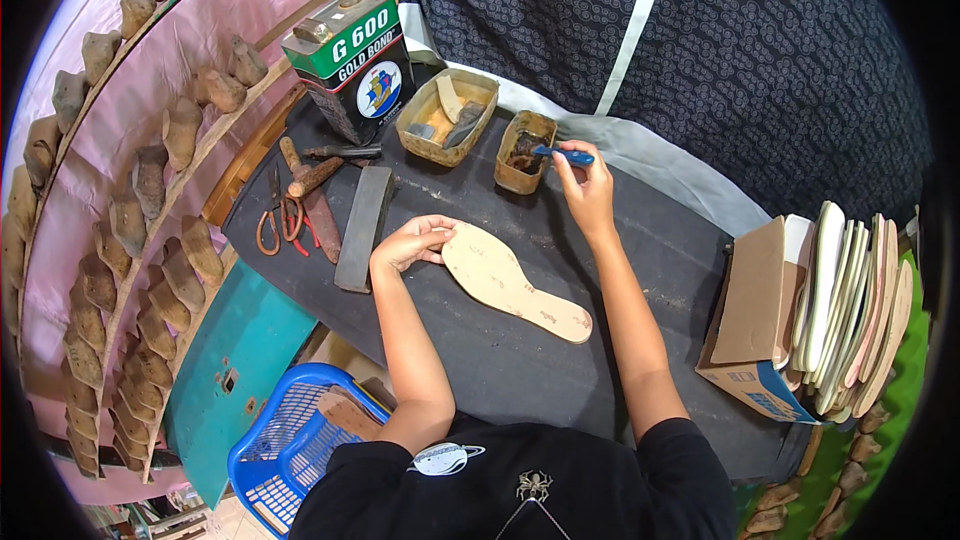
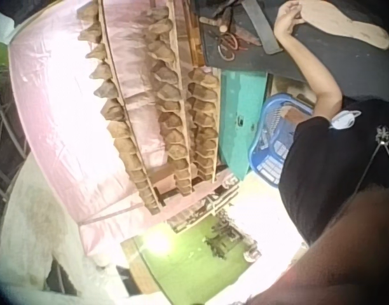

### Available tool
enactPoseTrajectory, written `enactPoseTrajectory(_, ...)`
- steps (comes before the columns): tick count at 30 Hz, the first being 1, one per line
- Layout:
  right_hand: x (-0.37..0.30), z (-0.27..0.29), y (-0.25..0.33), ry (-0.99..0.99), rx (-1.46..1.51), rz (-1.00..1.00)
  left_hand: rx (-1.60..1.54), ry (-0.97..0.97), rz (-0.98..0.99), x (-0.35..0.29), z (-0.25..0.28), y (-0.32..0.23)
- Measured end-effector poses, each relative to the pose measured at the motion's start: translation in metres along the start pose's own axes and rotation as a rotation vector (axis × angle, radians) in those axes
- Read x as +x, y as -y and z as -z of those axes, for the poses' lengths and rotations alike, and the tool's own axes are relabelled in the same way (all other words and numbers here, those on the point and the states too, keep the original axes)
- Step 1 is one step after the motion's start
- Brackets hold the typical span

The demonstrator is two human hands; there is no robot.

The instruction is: The person takes shoe soles from a box, applies adhesive onto them using a brush, and places them into a basket.

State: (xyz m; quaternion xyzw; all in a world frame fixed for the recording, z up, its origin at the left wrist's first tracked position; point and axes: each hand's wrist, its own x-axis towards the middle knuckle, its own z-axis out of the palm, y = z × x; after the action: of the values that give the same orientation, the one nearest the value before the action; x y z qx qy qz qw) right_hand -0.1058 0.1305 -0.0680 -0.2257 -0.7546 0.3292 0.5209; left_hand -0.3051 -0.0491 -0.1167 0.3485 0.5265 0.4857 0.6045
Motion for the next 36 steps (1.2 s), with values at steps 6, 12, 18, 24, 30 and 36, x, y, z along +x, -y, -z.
enactPoseTrajectory(6,-0.004,0.003,-0.001,-0.054,0.094,0.037,0.0,0.089,0.071,0.002,-0.005,-0.001)
enactPoseTrajectory(12,-0.009,0.007,0.002,-0.177,0.334,-0.009,-0.01,0.123,0.08,0.007,-0.004,0.003)
enactPoseTrajectory(18,-0.04,0.028,0.029,-0.217,0.509,-0.123,-0.018,0.116,0.087,0.007,0.001,0.005)
enactPoseTrajectory(24,-0.107,0.042,0.059,0.064,0.564,-0.15,0.021,0.12,0.101,0.007,0.003,0.004)
enactPoseTrajectory(30,-0.131,0.034,0.069,0.287,0.309,0.04,0.017,0.123,0.087,0.006,0.0,0.003)
enactPoseTrajectory(36,-0.125,0.018,0.075,0.386,0.269,0.108,0.005,0.08,0.093,0.004,-0.003,0.0)
